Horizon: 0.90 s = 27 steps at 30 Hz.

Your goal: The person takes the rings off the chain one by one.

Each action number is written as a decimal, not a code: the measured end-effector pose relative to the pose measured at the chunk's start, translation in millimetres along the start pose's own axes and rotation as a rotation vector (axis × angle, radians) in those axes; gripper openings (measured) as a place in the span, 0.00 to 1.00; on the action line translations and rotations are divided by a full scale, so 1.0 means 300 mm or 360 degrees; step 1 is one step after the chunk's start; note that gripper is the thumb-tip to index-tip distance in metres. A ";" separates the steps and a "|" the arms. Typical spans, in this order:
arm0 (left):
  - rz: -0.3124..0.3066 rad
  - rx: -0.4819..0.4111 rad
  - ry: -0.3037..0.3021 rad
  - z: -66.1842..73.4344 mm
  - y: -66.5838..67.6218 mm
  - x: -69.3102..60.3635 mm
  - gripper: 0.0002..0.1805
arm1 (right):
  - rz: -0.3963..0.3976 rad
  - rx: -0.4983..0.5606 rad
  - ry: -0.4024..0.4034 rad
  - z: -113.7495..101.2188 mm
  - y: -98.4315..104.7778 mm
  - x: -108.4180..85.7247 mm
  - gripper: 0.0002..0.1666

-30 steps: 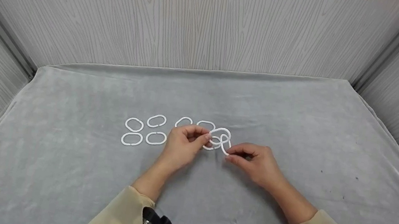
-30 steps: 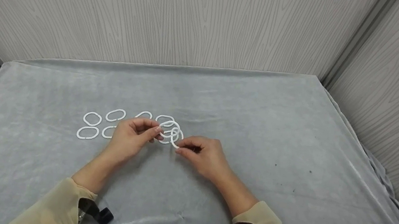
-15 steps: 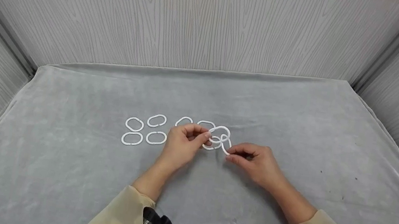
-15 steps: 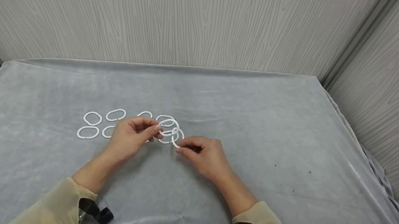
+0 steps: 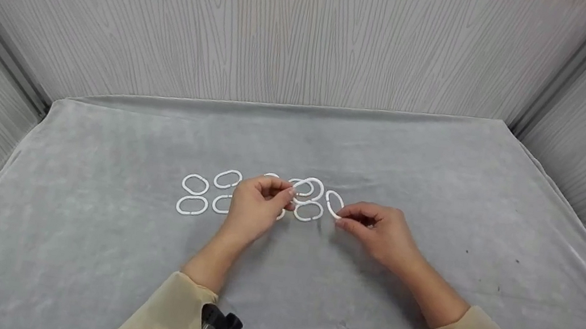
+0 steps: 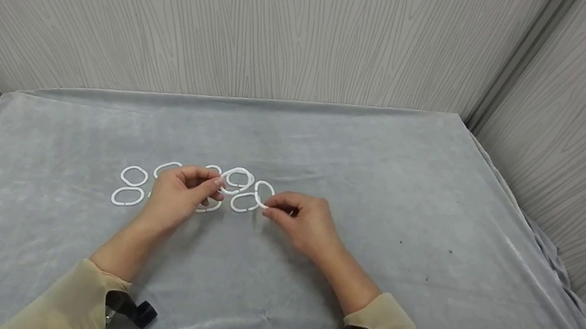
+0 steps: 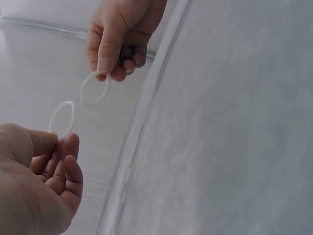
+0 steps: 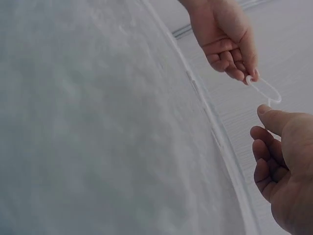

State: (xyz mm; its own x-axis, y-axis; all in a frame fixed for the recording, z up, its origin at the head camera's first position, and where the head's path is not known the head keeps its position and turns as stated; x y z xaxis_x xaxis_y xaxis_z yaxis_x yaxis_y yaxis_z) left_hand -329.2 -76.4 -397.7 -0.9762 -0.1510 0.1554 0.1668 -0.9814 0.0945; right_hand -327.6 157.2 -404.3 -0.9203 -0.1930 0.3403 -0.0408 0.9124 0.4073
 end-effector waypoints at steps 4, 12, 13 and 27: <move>-0.0031 0.0116 0.0110 -0.025 0.024 -0.001 0.03 | -0.0035 -0.0105 0.0008 0.012 0.016 0.014 0.04; -0.0290 0.0389 0.0135 -0.078 0.013 -0.031 0.04 | -0.0141 -0.0381 0.0066 0.046 0.026 0.023 0.04; -0.0314 0.0390 0.0144 -0.083 0.010 -0.035 0.04 | -0.0150 -0.0395 0.0075 0.049 0.026 0.023 0.04; -0.0443 0.0475 0.0204 -0.109 -0.012 -0.050 0.03 | -0.0163 -0.0445 0.0112 0.085 0.033 0.016 0.04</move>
Point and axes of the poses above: each hand's wrist, its own x-axis towards the middle knuckle, its own y-axis out of the back of the hand, z = x × y, the point moved 8 cm from there along x, towards the middle knuckle, and after that the axes turned 7 degrees about z, right-handed, at the moved point
